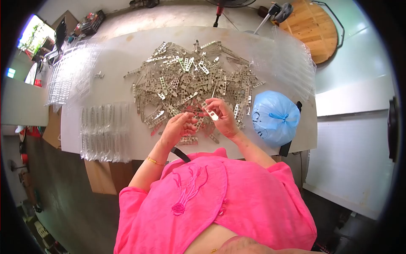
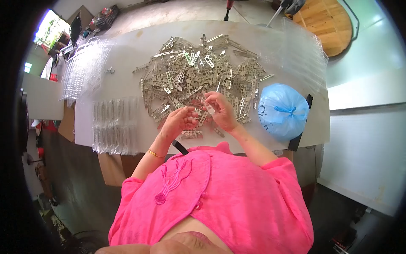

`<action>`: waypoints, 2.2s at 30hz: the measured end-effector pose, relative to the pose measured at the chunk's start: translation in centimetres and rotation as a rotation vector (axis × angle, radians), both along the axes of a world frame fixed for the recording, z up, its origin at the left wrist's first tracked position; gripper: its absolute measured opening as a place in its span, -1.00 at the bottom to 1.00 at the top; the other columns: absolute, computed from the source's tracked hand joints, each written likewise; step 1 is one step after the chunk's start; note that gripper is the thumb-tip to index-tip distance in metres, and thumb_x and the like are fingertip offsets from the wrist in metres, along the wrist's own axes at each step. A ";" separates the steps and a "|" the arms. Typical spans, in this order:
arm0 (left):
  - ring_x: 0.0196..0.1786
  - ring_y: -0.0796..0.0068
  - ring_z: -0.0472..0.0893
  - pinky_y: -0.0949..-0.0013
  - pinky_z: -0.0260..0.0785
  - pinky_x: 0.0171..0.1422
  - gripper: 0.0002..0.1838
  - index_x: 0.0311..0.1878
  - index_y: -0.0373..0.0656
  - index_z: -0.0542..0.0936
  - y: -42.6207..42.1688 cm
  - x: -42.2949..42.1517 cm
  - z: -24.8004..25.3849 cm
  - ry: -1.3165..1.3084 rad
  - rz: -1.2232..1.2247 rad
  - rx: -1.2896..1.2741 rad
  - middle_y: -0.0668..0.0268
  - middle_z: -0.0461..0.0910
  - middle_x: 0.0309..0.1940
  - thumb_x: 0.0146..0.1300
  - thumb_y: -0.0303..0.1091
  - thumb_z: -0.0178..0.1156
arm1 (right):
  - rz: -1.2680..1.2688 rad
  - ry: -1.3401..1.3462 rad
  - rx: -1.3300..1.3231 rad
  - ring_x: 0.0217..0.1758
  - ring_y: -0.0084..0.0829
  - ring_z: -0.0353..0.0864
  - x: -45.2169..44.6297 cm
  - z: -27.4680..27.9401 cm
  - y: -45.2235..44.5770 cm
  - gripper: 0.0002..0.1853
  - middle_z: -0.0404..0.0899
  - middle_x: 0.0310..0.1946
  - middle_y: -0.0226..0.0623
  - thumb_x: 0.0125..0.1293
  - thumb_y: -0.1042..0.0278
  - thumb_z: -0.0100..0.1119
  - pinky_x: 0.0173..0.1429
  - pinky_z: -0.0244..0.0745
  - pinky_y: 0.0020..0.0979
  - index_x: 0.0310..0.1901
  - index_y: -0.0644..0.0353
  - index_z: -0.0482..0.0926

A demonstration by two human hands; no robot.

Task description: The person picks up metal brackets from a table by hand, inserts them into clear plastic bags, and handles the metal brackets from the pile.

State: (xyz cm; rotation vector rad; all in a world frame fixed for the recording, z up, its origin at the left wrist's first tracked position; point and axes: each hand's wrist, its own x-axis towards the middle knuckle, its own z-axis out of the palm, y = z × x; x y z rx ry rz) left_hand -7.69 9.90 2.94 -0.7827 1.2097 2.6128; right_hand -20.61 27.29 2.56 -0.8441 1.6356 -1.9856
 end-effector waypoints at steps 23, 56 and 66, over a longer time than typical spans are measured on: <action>-0.38 0.54 0.61 0.42 0.54 -0.24 -0.89 -0.11 -0.25 0.50 2.0 1.6 -0.6 0.009 0.241 -0.034 0.25 0.63 -0.32 0.41 -0.42 0.14 | 0.453 -0.272 0.303 0.12 -0.46 0.57 1.1 2.9 5.5 -0.40 0.37 0.21 -0.19 0.24 0.77 -0.11 0.11 0.53 -0.41 0.34 0.16 0.25; -0.11 0.57 0.62 0.46 0.45 0.03 -0.69 0.00 -0.30 0.58 -8.0 12.3 -0.9 0.146 -0.433 -0.582 0.33 0.67 -0.22 0.38 -0.24 0.23 | 0.045 -0.458 0.293 -0.43 -0.66 0.52 15.2 1.0 -5.4 -0.85 0.58 -0.40 -0.42 0.44 0.32 0.15 -0.36 0.49 -0.53 -0.17 0.23 0.50; -0.20 0.57 0.65 0.46 0.51 -0.07 -0.77 -0.05 -0.29 0.51 -2.2 7.4 -1.2 0.190 -0.403 -0.605 0.26 0.68 -0.29 0.42 -0.31 0.17 | 0.151 -0.436 0.344 -0.44 -0.61 0.57 10.4 -0.3 -1.3 -0.86 0.61 -0.38 -0.36 0.42 0.35 0.17 -0.33 0.52 -0.54 -0.14 0.24 0.51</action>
